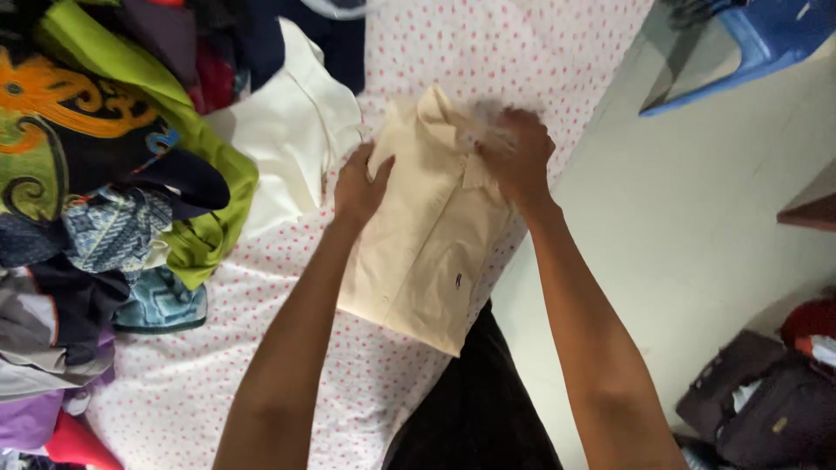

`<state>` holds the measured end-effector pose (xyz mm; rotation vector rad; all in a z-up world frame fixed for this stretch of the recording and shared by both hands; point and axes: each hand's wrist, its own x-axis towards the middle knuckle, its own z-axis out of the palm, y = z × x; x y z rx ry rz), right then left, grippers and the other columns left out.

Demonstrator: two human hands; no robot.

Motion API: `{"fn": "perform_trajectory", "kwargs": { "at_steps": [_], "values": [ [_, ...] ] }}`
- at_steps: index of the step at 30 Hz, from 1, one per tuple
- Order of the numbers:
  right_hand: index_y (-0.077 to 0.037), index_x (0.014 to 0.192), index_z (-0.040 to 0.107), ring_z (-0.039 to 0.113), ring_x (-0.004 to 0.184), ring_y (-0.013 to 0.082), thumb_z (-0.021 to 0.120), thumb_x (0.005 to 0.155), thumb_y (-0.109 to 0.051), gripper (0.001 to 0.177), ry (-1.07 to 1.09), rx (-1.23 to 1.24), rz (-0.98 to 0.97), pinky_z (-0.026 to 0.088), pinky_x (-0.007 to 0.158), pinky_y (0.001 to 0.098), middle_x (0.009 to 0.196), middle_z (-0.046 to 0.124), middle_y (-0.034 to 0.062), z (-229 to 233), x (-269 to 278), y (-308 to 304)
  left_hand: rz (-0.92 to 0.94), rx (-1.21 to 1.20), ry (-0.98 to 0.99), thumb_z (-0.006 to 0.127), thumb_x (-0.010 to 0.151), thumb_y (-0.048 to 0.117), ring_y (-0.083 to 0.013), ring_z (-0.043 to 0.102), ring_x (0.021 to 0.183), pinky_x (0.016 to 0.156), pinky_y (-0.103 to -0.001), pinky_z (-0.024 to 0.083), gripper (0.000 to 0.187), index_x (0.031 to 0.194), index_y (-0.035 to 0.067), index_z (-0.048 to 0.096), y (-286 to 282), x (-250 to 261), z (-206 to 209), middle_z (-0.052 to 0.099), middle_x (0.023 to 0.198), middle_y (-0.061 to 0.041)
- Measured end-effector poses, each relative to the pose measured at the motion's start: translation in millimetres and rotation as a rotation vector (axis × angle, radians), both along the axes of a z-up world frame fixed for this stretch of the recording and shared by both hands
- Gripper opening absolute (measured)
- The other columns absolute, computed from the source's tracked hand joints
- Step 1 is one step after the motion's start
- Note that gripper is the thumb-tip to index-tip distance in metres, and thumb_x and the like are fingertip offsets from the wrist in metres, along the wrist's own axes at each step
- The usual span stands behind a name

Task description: The recorder folds a beige shirt on a bed covered with other laundry items.

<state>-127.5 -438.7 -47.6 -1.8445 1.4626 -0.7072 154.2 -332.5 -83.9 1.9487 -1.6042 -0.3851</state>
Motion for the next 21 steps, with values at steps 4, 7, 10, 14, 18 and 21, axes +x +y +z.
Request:
{"fn": "perform_trajectory", "kwargs": {
  "at_steps": [4, 7, 10, 14, 18, 21],
  "values": [
    [-0.007, 0.124, 0.068, 0.061, 0.127, 0.0298, 0.078, 0.085, -0.006, 0.04, -0.157, -0.109, -0.033, 0.048, 0.113, 0.0434, 0.13, 0.067, 0.0108, 2.6, 8.1, 26.3, 0.166, 0.31, 0.265, 0.071, 0.098, 0.029, -0.0343, 0.068, 0.101, 0.085, -0.043, 0.053, 0.037, 0.119, 0.0, 0.061, -38.4, -31.6, 103.3, 0.07, 0.109, -0.016],
    [-0.006, 0.137, 0.063, 0.057, 0.136, 0.0318, 0.069, 0.098, 0.002, 0.041, -0.192, -0.2, 0.076, 0.042, 0.12, 0.0463, 0.14, 0.064, 0.0138, 28.0, 30.4, 52.0, -0.083, -0.045, 0.113, 0.065, 0.101, 0.018, -0.0374, 0.057, 0.124, 0.107, -0.043, 0.047, 0.036, 0.133, 0.003, 0.06, -53.8, -39.9, 112.9, 0.061, 0.134, -0.02],
    [-0.002, 0.147, 0.048, 0.048, 0.138, 0.0444, 0.067, 0.09, 0.002, 0.059, -0.244, -0.225, 0.219, 0.033, 0.122, 0.0484, 0.144, 0.054, 0.0245, 45.8, 52.0, 80.8, -0.36, 0.071, 0.175, 0.058, 0.106, 0.018, -0.028, 0.052, 0.147, 0.125, -0.042, 0.042, 0.031, 0.137, 0.013, 0.062, -57.8, -47.3, 91.8, 0.059, 0.15, -0.01],
    [-0.006, 0.134, 0.058, 0.059, 0.134, 0.0343, 0.065, 0.093, 0.004, 0.042, -0.312, -0.13, 0.159, 0.038, 0.119, 0.0471, 0.136, 0.063, 0.0146, 20.5, 40.6, 132.5, -0.543, 0.172, -0.121, 0.061, 0.106, 0.022, -0.0331, 0.03, 0.155, 0.126, -0.059, 0.019, 0.047, 0.151, 0.014, 0.053, -46.4, -58.5, 73.7, 0.042, 0.163, -0.009],
    [-0.004, 0.117, 0.062, 0.062, 0.115, 0.0284, 0.064, 0.093, 0.006, 0.026, -0.251, -0.09, -0.358, 0.047, 0.104, 0.0418, 0.117, 0.066, 0.0117, 18.9, -0.2, 126.6, -0.473, 0.168, -0.279, 0.066, 0.1, 0.036, -0.0367, 0.014, 0.16, 0.126, -0.068, 0.005, 0.069, 0.16, 0.014, 0.04, -1.9, -93.8, 84.0, 0.026, 0.17, -0.012],
    [-0.004, 0.115, 0.062, 0.064, 0.089, 0.0155, 0.067, 0.097, -0.008, 0.019, -0.346, 0.113, -0.512, 0.054, 0.083, 0.0327, 0.107, 0.064, 0.0059, -7.7, -36.4, 94.1, -0.523, 0.42, -0.211, 0.071, 0.086, 0.045, -0.0374, 0.01, 0.156, 0.12, -0.071, 0.003, 0.084, 0.157, 0.014, 0.038, 54.3, -137.0, 121.6, 0.022, 0.167, -0.014]
  ]
}}
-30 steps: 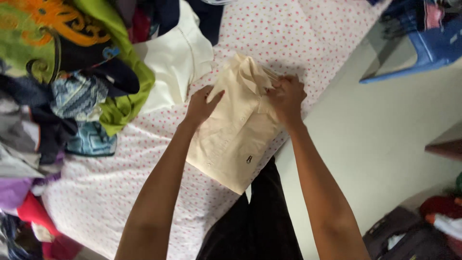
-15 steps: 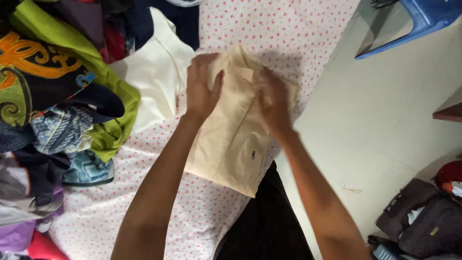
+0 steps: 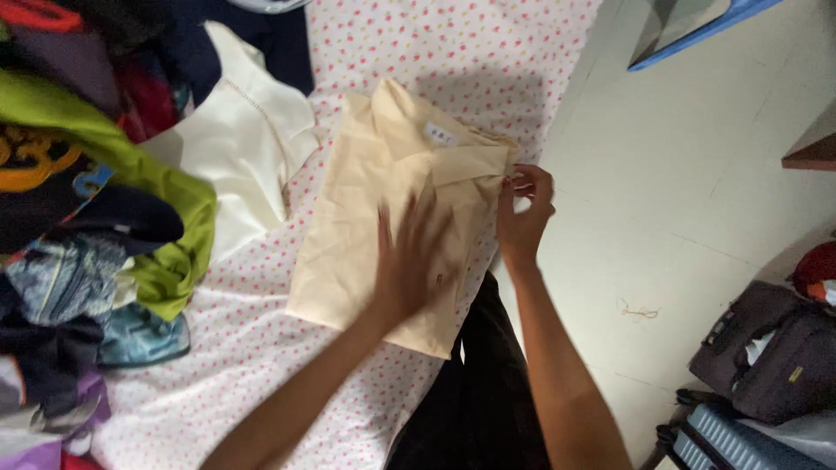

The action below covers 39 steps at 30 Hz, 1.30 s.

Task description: The recorder folds a beige shirt on a bed covered with other laundry items.

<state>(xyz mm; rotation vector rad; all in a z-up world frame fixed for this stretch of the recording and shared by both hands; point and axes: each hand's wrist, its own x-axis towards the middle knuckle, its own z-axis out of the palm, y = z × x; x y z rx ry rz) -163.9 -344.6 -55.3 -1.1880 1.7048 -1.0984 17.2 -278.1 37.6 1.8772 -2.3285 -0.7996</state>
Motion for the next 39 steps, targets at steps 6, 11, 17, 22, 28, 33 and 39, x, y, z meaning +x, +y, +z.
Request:
{"fn": "perform_trajectory", "kwargs": {
  "at_steps": [6, 11, 17, 22, 28, 33, 39],
  "values": [
    [-0.005, 0.094, 0.069, 0.061, 0.078, 0.0124, 0.079, 0.096, -0.029, 0.026, 0.142, 0.235, 0.19, 0.053, 0.067, 0.0266, 0.093, 0.06, 0.0053, -51.7, -23.0, -27.6, 0.043, 0.132, -0.051, 0.076, 0.078, 0.05, -0.0412, 0.006, 0.155, 0.117, -0.072, 0.003, 0.099, 0.159, 0.014, 0.032, 38.7, -19.6, -5.8, 0.015, 0.167, -0.02],
    [-0.005, 0.09, 0.067, 0.056, 0.071, 0.0129, 0.085, 0.091, -0.03, 0.031, -0.054, 0.318, 0.176, 0.047, 0.065, 0.0286, 0.08, 0.062, 0.0017, -49.6, -31.8, -40.7, 0.064, 0.138, -0.07, 0.075, 0.079, 0.049, -0.0396, 0.007, 0.156, 0.119, -0.071, 0.004, 0.099, 0.16, 0.014, 0.03, 58.4, -23.2, -7.1, 0.018, 0.168, -0.017],
    [-0.004, 0.09, 0.067, 0.053, 0.076, 0.0114, 0.092, 0.088, -0.025, 0.032, 0.052, 0.039, 0.153, 0.046, 0.068, 0.0294, 0.09, 0.058, 0.0024, -71.9, -47.2, -57.8, 0.005, 0.072, 0.033, 0.072, 0.086, 0.048, -0.037, 0.011, 0.157, 0.119, -0.071, 0.007, 0.089, 0.16, 0.016, 0.033, 68.1, -20.6, -33.0, 0.025, 0.167, -0.014],
    [-0.007, 0.104, 0.073, 0.049, 0.079, 0.0146, 0.086, 0.091, -0.017, 0.021, 0.159, 0.015, 0.084, 0.046, 0.07, 0.0293, 0.1, 0.052, 0.0069, -32.0, -36.2, -46.5, 0.022, 0.033, -0.001, 0.071, 0.087, 0.045, -0.0343, 0.017, 0.154, 0.116, -0.072, 0.008, 0.078, 0.153, 0.015, 0.043, 41.3, -6.3, -38.9, 0.033, 0.162, -0.012],
    [-0.005, 0.134, 0.055, 0.05, 0.129, 0.026, 0.062, 0.101, -0.01, 0.035, 0.189, -0.16, 0.176, 0.037, 0.111, 0.0422, 0.137, 0.053, 0.0111, -2.6, 41.1, 12.3, 0.3, -0.35, 0.142, 0.055, 0.109, 0.018, -0.0283, 0.033, 0.162, 0.136, -0.057, 0.017, 0.043, 0.152, 0.019, 0.055, -63.0, 40.1, -36.6, 0.041, 0.167, -0.007],
    [0.0, 0.164, 0.018, 0.008, 0.161, 0.0409, 0.055, 0.108, -0.027, 0.072, 0.464, 0.004, 0.34, 0.006, 0.129, 0.0586, 0.172, 0.015, 0.0219, -5.5, 78.2, 24.9, 0.031, -0.215, -0.238, 0.053, 0.109, 0.047, -0.0283, 0.019, 0.159, 0.125, -0.064, 0.007, 0.068, 0.166, 0.017, 0.032, -86.6, 70.8, -63.2, 0.025, 0.172, -0.009],
    [-0.002, 0.166, 0.013, 0.003, 0.162, 0.0408, 0.05, 0.108, -0.031, 0.074, 0.535, 0.072, 0.382, 0.004, 0.13, 0.0589, 0.173, 0.008, 0.0208, -24.1, 87.8, 14.0, 0.072, -0.154, -0.243, 0.05, 0.107, 0.057, -0.0249, 0.016, 0.161, 0.124, -0.066, 0.001, 0.075, 0.168, 0.02, 0.025, -84.7, 84.2, -94.7, 0.018, 0.174, -0.007]
  ]
}}
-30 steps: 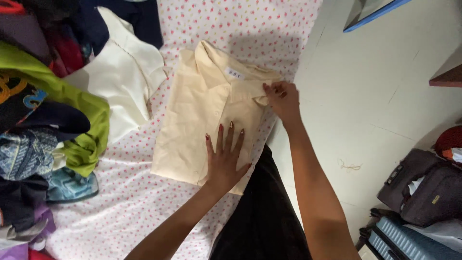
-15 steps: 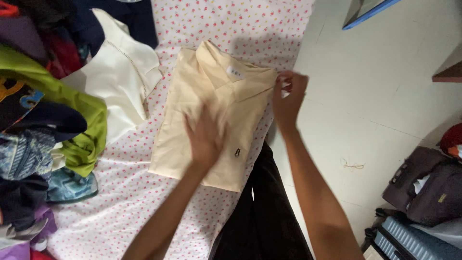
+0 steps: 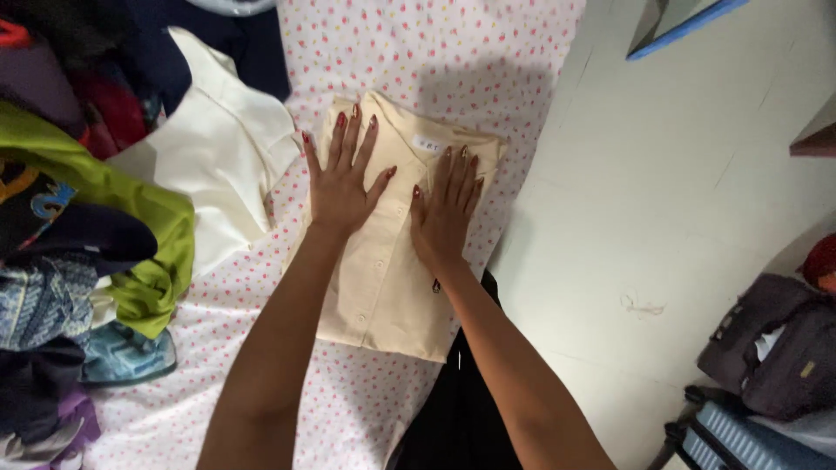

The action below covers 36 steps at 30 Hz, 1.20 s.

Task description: The recorder folds a beige shirt on a bed covered with other laundry items.

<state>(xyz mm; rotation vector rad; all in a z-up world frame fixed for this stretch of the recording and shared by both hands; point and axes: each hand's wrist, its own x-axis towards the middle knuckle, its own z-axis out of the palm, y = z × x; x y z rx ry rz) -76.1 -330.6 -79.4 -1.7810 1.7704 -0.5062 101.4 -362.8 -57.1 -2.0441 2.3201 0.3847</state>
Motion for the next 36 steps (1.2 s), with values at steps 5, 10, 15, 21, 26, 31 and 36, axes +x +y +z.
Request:
{"fn": "perform_trajectory", "kwargs": {
  "at_steps": [5, 10, 15, 21, 26, 31, 36],
  "values": [
    [-0.001, 0.165, 0.014, 0.004, 0.161, 0.041, 0.049, 0.108, -0.032, 0.074, 0.054, 0.014, 0.026, 0.004, 0.129, 0.0591, 0.173, 0.01, 0.0204, -20.4, -17.4, 34.2, -0.015, 0.017, 0.064, 0.05, 0.108, 0.055, -0.0277, 0.014, 0.161, 0.124, -0.067, 0.0, 0.075, 0.168, 0.018, 0.024, 2.2, 3.1, 7.6, 0.015, 0.174, -0.008],
    [0.001, 0.163, 0.016, 0.006, 0.16, 0.0431, 0.048, 0.107, -0.035, 0.074, 0.049, 0.043, 0.088, 0.005, 0.128, 0.0603, 0.171, 0.011, 0.0238, 23.2, -2.4, 81.9, -0.05, 0.022, 0.078, 0.052, 0.11, 0.047, -0.0315, 0.012, 0.161, 0.123, -0.069, 0.001, 0.072, 0.168, 0.015, 0.025, 40.0, -0.4, 69.2, 0.016, 0.174, -0.011],
    [0.004, 0.162, 0.018, 0.008, 0.159, 0.0452, 0.048, 0.106, -0.038, 0.075, 0.031, 0.035, 0.166, 0.005, 0.127, 0.0616, 0.169, 0.013, 0.0272, 57.1, 14.4, 130.4, 0.007, 0.025, 0.033, 0.053, 0.108, 0.04, -0.03, 0.017, 0.161, 0.126, -0.067, 0.007, 0.063, 0.165, 0.02, 0.036, 146.6, -3.5, 105.5, 0.024, 0.173, -0.009],
    [0.006, 0.16, 0.022, 0.012, 0.158, 0.0461, 0.045, 0.105, -0.04, 0.075, 0.065, 0.034, 0.196, 0.007, 0.126, 0.062, 0.168, 0.016, 0.0298, 23.9, 38.6, 154.2, -0.022, 0.059, -0.058, 0.05, 0.103, 0.048, -0.0287, 0.018, 0.159, 0.124, -0.067, 0.005, 0.061, 0.161, 0.032, 0.039, 202.3, 34.6, 41.9, 0.024, 0.171, -0.005],
    [0.006, 0.159, 0.026, 0.015, 0.157, 0.045, 0.046, 0.105, -0.037, 0.072, 0.03, -0.01, 0.152, 0.01, 0.126, 0.0611, 0.168, 0.018, 0.03, 34.2, 32.1, 144.5, -0.002, 0.02, 0.008, 0.055, 0.1, 0.047, -0.0299, 0.018, 0.158, 0.122, -0.068, 0.006, 0.064, 0.16, 0.03, 0.04, 195.2, 30.0, 61.4, 0.025, 0.171, -0.007],
    [0.005, 0.16, 0.026, 0.018, 0.157, 0.045, 0.052, 0.103, -0.032, 0.072, -0.095, -0.051, 0.03, 0.013, 0.127, 0.058, 0.167, 0.019, 0.0298, 24.4, 15.4, 147.2, 0.17, -0.045, 0.355, 0.069, 0.097, 0.035, -0.0333, 0.024, 0.157, 0.125, -0.062, 0.018, 0.069, 0.157, 0.013, 0.041, 164.4, 26.5, 78.4, 0.031, 0.166, -0.018],
    [0.003, 0.161, 0.026, 0.021, 0.157, 0.0455, 0.062, 0.102, -0.023, 0.074, -0.294, -0.146, -0.158, 0.019, 0.128, 0.0532, 0.167, 0.021, 0.0298, -1.2, -11.2, 127.3, 0.504, -0.177, 0.465, 0.079, 0.094, 0.035, -0.0409, 0.033, 0.148, 0.119, -0.054, 0.029, 0.081, 0.156, 0.0, 0.04, 115.6, 21.6, 25.1, 0.035, 0.16, -0.026]
  ]
}}
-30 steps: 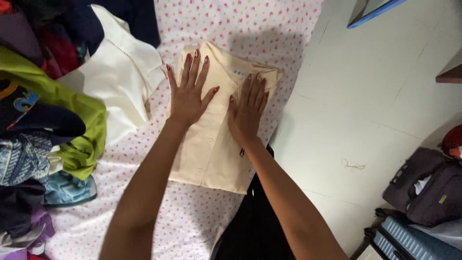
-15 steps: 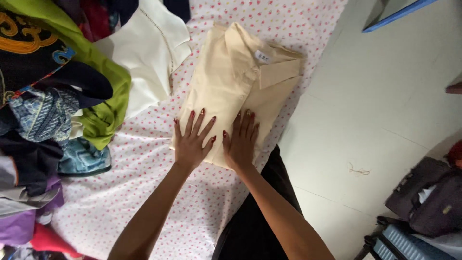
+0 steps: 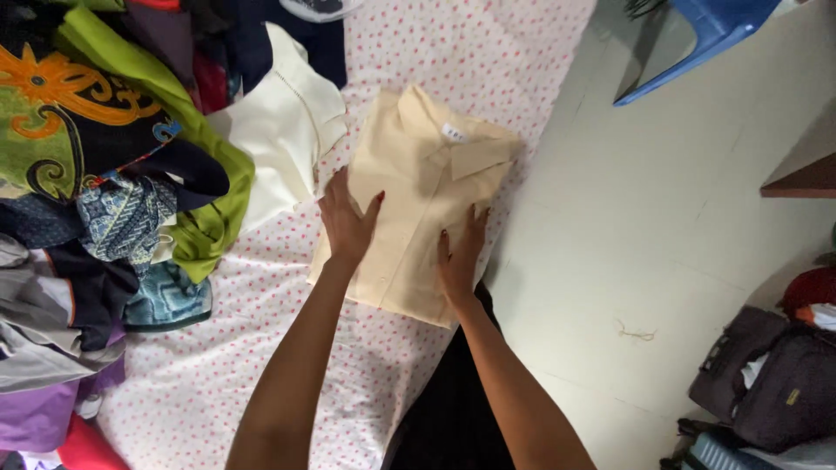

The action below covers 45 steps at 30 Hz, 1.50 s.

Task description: The recorder folds a beige shirt on a bed covered with other laundry items.

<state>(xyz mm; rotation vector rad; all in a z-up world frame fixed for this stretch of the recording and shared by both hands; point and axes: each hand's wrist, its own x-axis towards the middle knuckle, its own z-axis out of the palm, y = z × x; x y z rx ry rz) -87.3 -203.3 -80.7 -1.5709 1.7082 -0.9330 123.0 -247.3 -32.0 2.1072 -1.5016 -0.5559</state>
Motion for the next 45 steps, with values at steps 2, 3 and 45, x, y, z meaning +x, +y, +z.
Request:
{"fn": "perform_trajectory", "kwargs": {
  "at_steps": [2, 3, 45],
  "values": [
    [0.003, 0.159, 0.027, 0.024, 0.154, 0.0441, 0.063, 0.101, -0.022, 0.073, -0.044, 0.023, -0.047, 0.022, 0.126, 0.0517, 0.165, 0.025, 0.0289, -5.0, -7.1, -4.9, 0.116, 0.047, 0.005, 0.082, 0.088, 0.043, -0.038, 0.039, 0.145, 0.12, -0.051, 0.034, 0.084, 0.15, 0.001, 0.044, -15.0, 2.2, -6.4, 0.043, 0.153, -0.022],
    [0.003, 0.158, 0.029, 0.028, 0.151, 0.0426, 0.065, 0.101, -0.022, 0.072, -0.089, 0.055, -0.093, 0.024, 0.124, 0.0502, 0.162, 0.028, 0.0281, -7.9, -10.8, -12.6, 0.232, 0.104, 0.011, 0.084, 0.083, 0.051, -0.0349, 0.046, 0.141, 0.121, -0.047, 0.038, 0.087, 0.144, 0.002, 0.048, -27.5, 3.0, -9.4, 0.052, 0.147, -0.018],
    [-0.01, 0.123, 0.04, 0.057, 0.074, 0.0147, 0.055, 0.106, -0.009, 0.024, -0.273, -0.184, 0.565, 0.047, 0.065, 0.0317, 0.086, 0.068, 0.0137, 311.7, -356.6, -726.2, 0.419, -0.302, 1.239, 0.056, 0.091, 0.027, -0.0275, 0.054, 0.131, 0.104, -0.042, 0.049, 0.073, 0.156, 0.014, 0.027, -496.8, -360.9, 263.8, 0.049, 0.15, -0.009]
  ]
}}
